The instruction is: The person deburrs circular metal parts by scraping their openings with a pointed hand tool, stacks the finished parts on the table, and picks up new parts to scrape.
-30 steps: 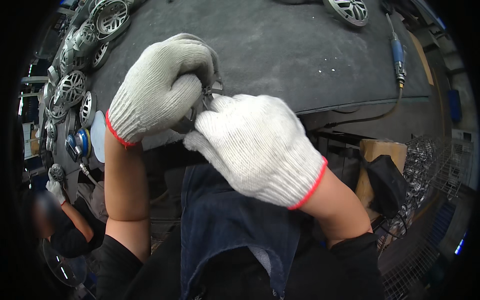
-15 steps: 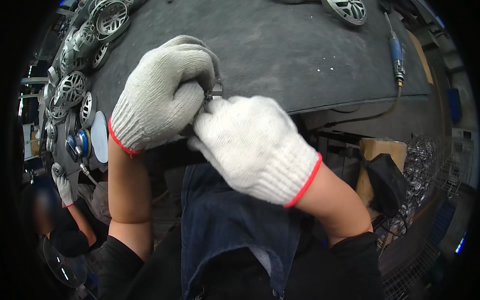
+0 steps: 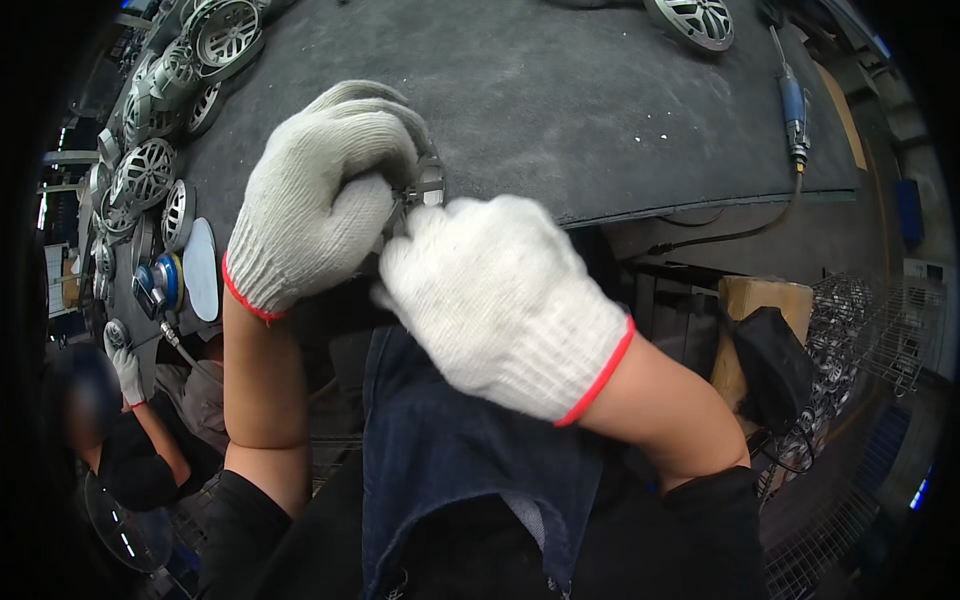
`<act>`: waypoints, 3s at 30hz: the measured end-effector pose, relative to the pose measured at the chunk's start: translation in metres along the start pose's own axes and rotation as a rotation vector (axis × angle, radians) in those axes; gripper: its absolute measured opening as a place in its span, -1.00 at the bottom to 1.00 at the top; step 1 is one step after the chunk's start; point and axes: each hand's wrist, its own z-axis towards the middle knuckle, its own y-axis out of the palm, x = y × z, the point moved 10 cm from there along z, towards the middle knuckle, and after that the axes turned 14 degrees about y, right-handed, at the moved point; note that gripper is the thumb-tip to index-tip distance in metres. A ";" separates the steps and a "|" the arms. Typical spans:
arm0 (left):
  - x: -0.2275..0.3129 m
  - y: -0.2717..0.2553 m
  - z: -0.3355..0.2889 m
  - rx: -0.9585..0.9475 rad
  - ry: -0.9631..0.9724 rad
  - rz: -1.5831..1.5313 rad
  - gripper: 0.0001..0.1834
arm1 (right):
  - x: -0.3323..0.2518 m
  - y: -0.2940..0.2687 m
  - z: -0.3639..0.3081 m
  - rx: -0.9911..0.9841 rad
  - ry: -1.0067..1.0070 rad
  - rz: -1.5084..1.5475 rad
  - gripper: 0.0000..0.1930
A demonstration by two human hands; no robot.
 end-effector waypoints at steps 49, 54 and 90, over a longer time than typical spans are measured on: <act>-0.080 0.019 -0.148 0.488 -0.829 -0.378 -0.47 | -0.016 0.041 -0.009 0.024 -0.102 0.448 -0.80; -0.071 0.029 -0.147 0.474 -0.843 -0.519 -0.50 | -0.028 0.030 -0.013 0.080 -0.094 0.459 -0.82; -0.016 0.000 -0.171 1.007 -0.675 -0.277 -0.69 | 0.005 0.026 -0.047 -0.108 -0.259 0.504 -0.79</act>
